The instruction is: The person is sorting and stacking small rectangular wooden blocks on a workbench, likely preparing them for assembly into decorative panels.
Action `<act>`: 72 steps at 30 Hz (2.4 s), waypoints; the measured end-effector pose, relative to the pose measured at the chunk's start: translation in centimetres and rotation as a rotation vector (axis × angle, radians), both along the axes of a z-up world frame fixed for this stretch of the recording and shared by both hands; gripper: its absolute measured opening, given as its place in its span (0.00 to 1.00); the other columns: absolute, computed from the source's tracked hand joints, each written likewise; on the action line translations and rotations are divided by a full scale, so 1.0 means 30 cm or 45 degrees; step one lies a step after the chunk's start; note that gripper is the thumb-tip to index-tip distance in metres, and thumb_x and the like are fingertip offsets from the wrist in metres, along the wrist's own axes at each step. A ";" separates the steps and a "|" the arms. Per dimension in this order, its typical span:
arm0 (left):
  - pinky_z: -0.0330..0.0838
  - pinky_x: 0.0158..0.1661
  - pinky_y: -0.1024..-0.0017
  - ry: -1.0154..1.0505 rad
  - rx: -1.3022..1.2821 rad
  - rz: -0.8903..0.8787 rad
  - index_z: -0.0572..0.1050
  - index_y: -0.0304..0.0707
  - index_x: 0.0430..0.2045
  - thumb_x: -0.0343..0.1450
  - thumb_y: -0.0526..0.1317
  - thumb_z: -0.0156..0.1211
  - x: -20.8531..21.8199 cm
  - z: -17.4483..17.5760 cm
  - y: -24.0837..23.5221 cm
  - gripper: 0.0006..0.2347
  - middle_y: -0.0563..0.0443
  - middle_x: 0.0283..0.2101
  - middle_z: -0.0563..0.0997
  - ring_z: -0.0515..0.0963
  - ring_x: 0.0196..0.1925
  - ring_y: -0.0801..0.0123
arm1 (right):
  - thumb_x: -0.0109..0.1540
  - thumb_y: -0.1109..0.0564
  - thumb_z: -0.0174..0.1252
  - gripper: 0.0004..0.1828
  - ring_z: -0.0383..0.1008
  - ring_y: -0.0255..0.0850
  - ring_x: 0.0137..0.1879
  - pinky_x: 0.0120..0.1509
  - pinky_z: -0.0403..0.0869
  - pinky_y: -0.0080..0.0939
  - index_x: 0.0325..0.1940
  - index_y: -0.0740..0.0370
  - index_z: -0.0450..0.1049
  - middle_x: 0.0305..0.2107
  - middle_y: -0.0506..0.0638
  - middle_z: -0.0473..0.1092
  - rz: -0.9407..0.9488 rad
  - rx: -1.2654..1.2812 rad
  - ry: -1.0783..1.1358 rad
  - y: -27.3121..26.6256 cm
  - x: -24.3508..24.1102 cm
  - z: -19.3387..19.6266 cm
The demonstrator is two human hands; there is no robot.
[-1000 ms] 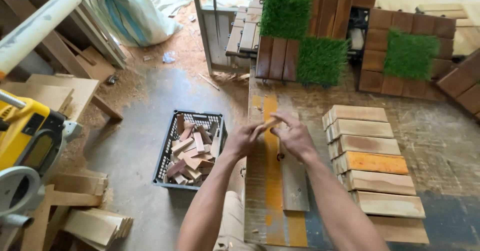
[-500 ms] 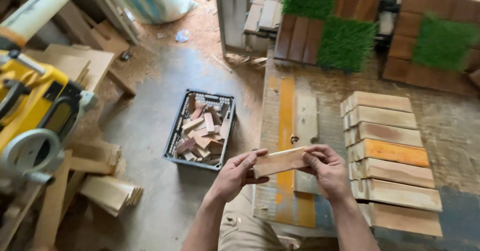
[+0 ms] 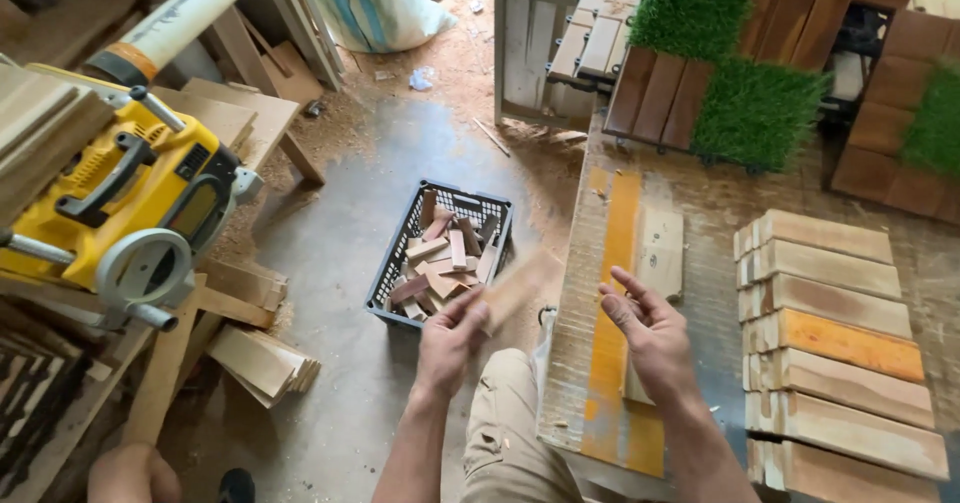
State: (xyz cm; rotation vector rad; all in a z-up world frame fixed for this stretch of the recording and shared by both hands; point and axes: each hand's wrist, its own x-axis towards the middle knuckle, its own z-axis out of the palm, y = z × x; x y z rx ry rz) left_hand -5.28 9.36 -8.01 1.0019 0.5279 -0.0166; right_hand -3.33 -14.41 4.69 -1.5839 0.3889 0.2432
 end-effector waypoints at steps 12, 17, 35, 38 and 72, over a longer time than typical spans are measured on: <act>0.63 0.58 0.55 0.595 0.228 0.006 0.80 0.47 0.50 0.69 0.51 0.63 -0.020 -0.522 0.071 0.18 0.59 0.49 0.86 0.84 0.54 0.67 | 0.59 0.67 0.59 0.24 0.81 0.43 0.55 0.65 0.75 0.35 0.61 0.68 0.76 0.48 0.61 0.81 -0.057 -0.139 -0.268 -0.240 -0.294 -0.010; 0.74 0.53 0.74 0.121 0.650 0.273 0.80 0.34 0.49 0.69 0.37 0.64 -0.119 -0.242 -0.164 0.14 0.47 0.46 0.86 0.82 0.48 0.70 | 0.60 0.69 0.59 0.18 0.78 0.42 0.58 0.66 0.74 0.36 0.55 0.72 0.77 0.49 0.60 0.78 -0.304 -0.356 -0.603 -0.427 -0.416 -0.062; 0.27 0.74 0.50 -1.016 1.157 -1.159 0.34 0.32 0.74 0.73 0.45 0.63 -0.435 0.038 -0.962 0.43 0.36 0.79 0.35 0.33 0.81 0.51 | 0.59 0.57 0.65 0.34 0.63 0.41 0.74 0.75 0.65 0.39 0.70 0.52 0.67 0.69 0.51 0.63 -0.610 -0.962 -0.280 -0.754 -0.698 -0.249; 0.38 0.75 0.50 -1.040 1.031 -0.919 0.41 0.31 0.74 0.72 0.42 0.65 -0.448 0.057 -0.929 0.40 0.33 0.78 0.44 0.45 0.80 0.46 | 0.59 0.62 0.64 0.28 0.70 0.45 0.69 0.72 0.73 0.42 0.64 0.62 0.71 0.64 0.58 0.68 -0.622 -1.131 -0.545 -0.678 -0.704 -0.224; 0.25 0.76 0.38 -0.965 1.793 -0.638 0.43 0.72 0.74 0.73 0.48 0.65 -0.139 -0.018 -0.201 0.38 0.56 0.81 0.37 0.33 0.83 0.57 | 0.66 0.37 0.52 0.34 0.28 0.50 0.84 0.83 0.32 0.70 0.75 0.42 0.58 0.78 0.48 0.38 0.584 -1.382 -0.963 -0.179 -0.212 -0.418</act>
